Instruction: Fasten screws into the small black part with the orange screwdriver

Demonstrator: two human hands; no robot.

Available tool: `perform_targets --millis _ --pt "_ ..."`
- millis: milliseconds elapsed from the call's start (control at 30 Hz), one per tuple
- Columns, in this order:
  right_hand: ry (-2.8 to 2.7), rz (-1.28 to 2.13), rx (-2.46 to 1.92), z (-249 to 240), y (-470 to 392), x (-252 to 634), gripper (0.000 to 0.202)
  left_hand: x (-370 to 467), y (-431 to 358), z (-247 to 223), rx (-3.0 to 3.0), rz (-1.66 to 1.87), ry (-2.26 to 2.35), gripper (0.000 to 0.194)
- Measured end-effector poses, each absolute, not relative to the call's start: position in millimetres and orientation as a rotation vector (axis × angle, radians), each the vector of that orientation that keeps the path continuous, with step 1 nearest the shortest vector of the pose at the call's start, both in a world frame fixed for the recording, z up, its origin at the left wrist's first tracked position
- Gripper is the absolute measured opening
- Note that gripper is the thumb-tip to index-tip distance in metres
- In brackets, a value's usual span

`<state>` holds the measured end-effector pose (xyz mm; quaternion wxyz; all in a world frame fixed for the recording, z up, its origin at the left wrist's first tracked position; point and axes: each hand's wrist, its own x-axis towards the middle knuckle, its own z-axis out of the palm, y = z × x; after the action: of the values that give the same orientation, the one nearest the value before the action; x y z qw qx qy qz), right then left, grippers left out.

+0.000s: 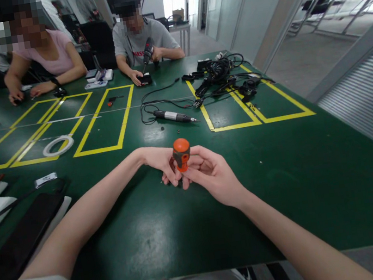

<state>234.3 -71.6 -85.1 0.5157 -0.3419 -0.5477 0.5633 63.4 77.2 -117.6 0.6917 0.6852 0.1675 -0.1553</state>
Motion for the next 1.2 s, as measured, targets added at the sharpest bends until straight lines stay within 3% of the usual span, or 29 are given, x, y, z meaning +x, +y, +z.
perform_targets --millis 233,500,1200 --pt "-1.357 1.252 -0.993 -86.5 -71.5 233.4 0.030 63.2 77.3 -118.3 1.548 -0.332 0.369 0.045" --pt "-1.335 1.397 -0.774 -95.1 -67.1 237.2 0.035 61.5 77.9 -120.6 1.537 -0.317 0.356 0.048" --pt "-1.397 1.337 -0.798 -97.3 -68.1 236.7 0.028 61.9 77.4 -116.9 1.537 -0.337 0.385 0.044"
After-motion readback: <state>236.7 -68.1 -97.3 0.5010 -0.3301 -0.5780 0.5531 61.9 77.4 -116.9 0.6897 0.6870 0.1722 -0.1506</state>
